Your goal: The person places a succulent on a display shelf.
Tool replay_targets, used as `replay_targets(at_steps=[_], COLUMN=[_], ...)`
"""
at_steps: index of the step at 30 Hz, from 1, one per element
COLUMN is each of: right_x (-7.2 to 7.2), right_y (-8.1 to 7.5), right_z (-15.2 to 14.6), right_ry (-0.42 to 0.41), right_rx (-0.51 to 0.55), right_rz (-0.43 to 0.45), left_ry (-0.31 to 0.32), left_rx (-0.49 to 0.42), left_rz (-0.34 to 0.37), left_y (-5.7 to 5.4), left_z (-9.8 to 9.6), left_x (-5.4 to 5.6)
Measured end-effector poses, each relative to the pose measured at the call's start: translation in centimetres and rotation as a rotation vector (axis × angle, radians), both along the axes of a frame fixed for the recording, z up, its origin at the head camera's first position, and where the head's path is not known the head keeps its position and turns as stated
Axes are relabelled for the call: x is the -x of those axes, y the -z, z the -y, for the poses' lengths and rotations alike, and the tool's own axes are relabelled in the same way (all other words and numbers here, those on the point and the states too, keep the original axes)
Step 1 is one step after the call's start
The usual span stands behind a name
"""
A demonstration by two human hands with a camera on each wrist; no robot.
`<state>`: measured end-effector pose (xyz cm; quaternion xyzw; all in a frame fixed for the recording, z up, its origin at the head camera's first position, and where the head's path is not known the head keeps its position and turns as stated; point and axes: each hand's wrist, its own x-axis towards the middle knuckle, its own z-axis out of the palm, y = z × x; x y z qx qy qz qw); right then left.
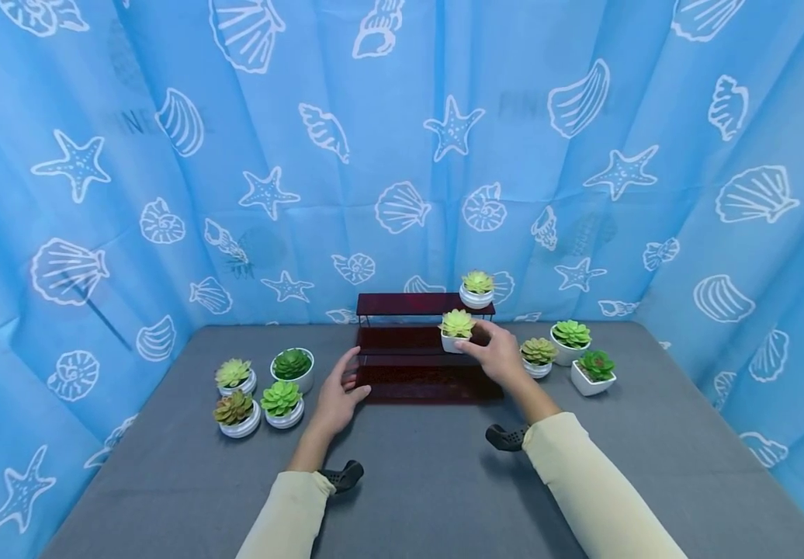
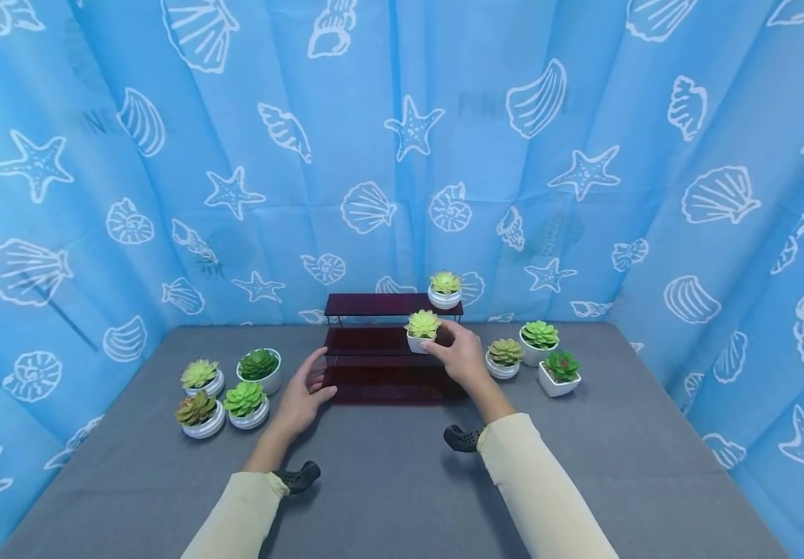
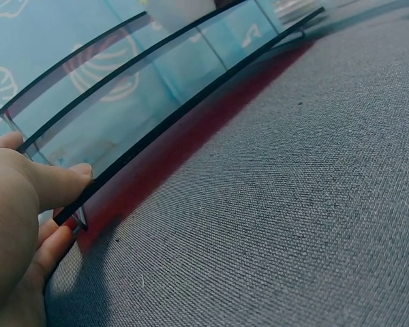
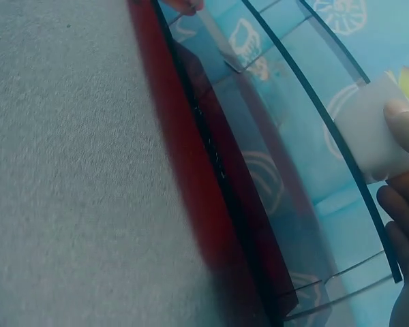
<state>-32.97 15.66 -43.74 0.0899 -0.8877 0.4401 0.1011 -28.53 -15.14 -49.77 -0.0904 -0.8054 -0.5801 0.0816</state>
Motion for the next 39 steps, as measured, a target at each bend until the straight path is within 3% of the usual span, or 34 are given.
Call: replay_targets(at_steps=[13,22,39], right_x=[0.9,1.1,0.9], right_y=[-1.2,-1.3,-1.1], right_z=[2.1,3.3,4.2], right_ry=[-0.133,-0.129,-0.077], right_rx=[-0.011,0.005,0.048], right_rz=[0.112,0.138,0.145], left_ry=[-0.007,-0.003,-0.013], left_rx=[0.001,-0.005,0.009], left_rz=[-0.017,-0.041,0.000], left_y=[0.2,0.2,0.1], left_z=[0.0,-0.1,0.0], left_x=[0.2,0.1,0.0])
